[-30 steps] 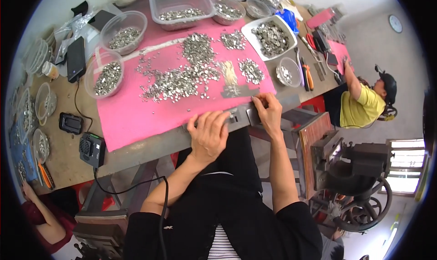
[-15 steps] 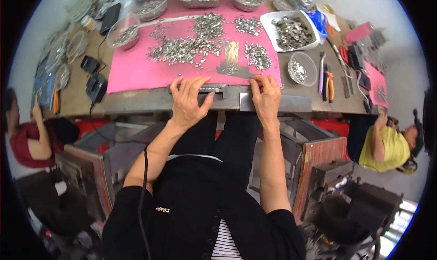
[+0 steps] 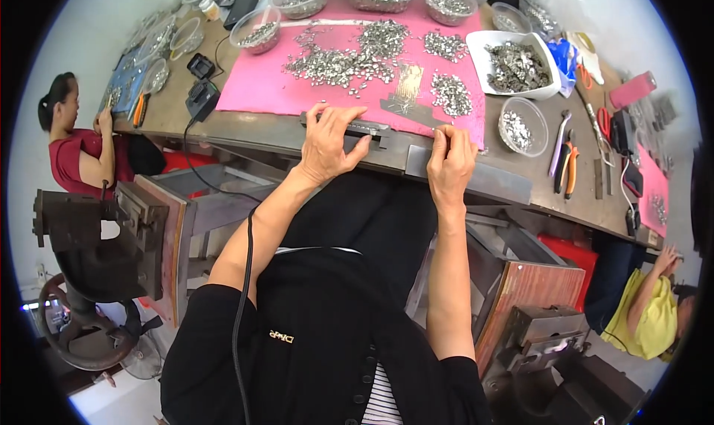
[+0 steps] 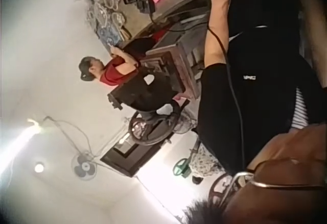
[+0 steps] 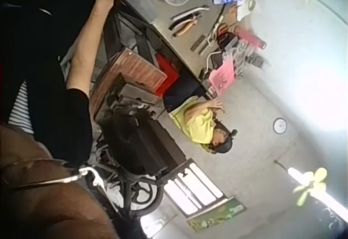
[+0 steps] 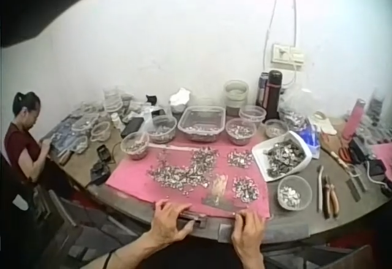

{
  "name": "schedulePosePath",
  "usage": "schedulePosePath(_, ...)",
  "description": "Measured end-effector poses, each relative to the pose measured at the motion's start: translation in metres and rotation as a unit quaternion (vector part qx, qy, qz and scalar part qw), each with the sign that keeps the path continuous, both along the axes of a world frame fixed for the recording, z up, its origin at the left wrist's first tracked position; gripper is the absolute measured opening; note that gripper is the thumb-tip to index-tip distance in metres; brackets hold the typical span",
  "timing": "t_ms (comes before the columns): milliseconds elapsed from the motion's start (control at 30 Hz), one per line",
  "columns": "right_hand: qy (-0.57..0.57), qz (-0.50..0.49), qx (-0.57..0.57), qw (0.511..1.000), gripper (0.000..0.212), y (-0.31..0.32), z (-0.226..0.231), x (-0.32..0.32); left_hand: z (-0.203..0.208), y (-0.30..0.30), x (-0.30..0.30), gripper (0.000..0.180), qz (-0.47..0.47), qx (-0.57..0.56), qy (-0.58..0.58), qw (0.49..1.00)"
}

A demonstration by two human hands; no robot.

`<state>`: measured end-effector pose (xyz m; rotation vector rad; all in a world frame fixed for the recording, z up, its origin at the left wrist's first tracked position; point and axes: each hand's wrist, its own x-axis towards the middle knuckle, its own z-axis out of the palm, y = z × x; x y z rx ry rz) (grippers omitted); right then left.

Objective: Sorting small metal hardware components into a jig and using a manual press.

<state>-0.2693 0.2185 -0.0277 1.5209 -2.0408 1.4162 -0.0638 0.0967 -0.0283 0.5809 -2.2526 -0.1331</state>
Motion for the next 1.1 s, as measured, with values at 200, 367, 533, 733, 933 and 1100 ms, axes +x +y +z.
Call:
schedulePosePath(200,-0.089,0.118,-0.022,0.989,0.009,-0.012,0.015,0.024,0.002,0.001,0.001,0.054,-0.002,0.009,0.015,1.0)
schedulePosePath(367,-0.089,0.156,-0.008,0.984,0.01,-0.031,0.006,0.051,0.002,0.001,0.001,0.051,-0.016,0.018,0.032,0.999)
schedulePosePath(533,-0.025,0.141,0.001,0.99,0.011,-0.038,0.009,0.053,0.001,-0.001,0.002,0.051,-0.028,0.032,0.046,0.998)
schedulePosePath(733,0.045,0.116,0.034,0.992,0.011,-0.038,0.021,0.057,0.002,-0.006,0.0,0.049,-0.051,0.043,0.074,0.995)
schedulePosePath(933,0.156,0.113,0.087,0.977,0.018,-0.031,0.029,0.06,0.007,-0.005,0.005,0.046,-0.065,0.081,0.063,0.993)
schedulePosePath(1100,0.075,0.171,0.114,0.976,0.018,-0.02,0.033,0.046,0.033,-0.007,0.015,0.033,-0.125,0.235,0.089,0.96)
